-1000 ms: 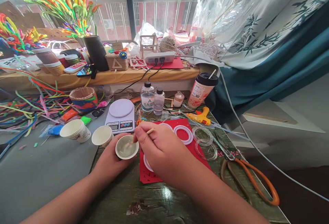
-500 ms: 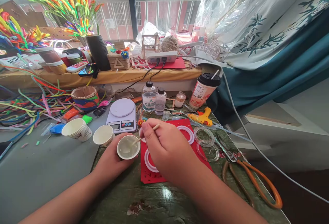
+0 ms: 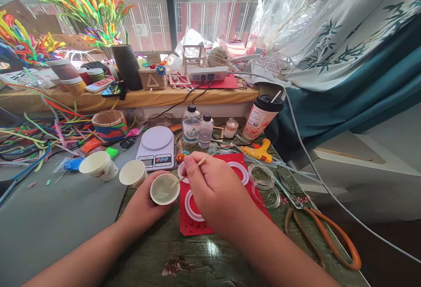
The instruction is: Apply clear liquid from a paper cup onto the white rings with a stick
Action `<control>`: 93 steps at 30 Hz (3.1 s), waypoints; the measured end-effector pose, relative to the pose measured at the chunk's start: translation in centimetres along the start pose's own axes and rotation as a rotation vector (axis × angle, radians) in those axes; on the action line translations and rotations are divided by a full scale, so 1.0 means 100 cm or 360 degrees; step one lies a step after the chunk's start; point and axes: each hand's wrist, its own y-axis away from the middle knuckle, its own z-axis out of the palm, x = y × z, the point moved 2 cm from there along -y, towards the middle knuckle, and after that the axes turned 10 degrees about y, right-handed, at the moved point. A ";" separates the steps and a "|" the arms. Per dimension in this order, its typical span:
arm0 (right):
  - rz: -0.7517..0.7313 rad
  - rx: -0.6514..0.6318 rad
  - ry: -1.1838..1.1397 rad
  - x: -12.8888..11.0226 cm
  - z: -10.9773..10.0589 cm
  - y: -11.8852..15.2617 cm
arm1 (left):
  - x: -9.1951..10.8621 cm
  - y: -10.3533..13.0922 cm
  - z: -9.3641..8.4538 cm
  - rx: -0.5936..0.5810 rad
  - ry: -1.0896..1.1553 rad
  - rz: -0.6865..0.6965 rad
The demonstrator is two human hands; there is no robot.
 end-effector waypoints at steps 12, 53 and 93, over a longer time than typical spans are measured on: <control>-0.0018 -0.0056 -0.0016 0.001 0.001 -0.004 | 0.003 -0.002 0.001 0.0026 0.0028 0.0013; 0.0048 -0.0068 0.0009 0.004 -0.002 -0.005 | 0.003 -0.002 0.000 -0.0002 0.0017 -0.0011; -0.0044 -0.0063 0.0052 0.003 -0.005 -0.001 | 0.001 -0.001 0.000 0.0019 0.0006 0.0008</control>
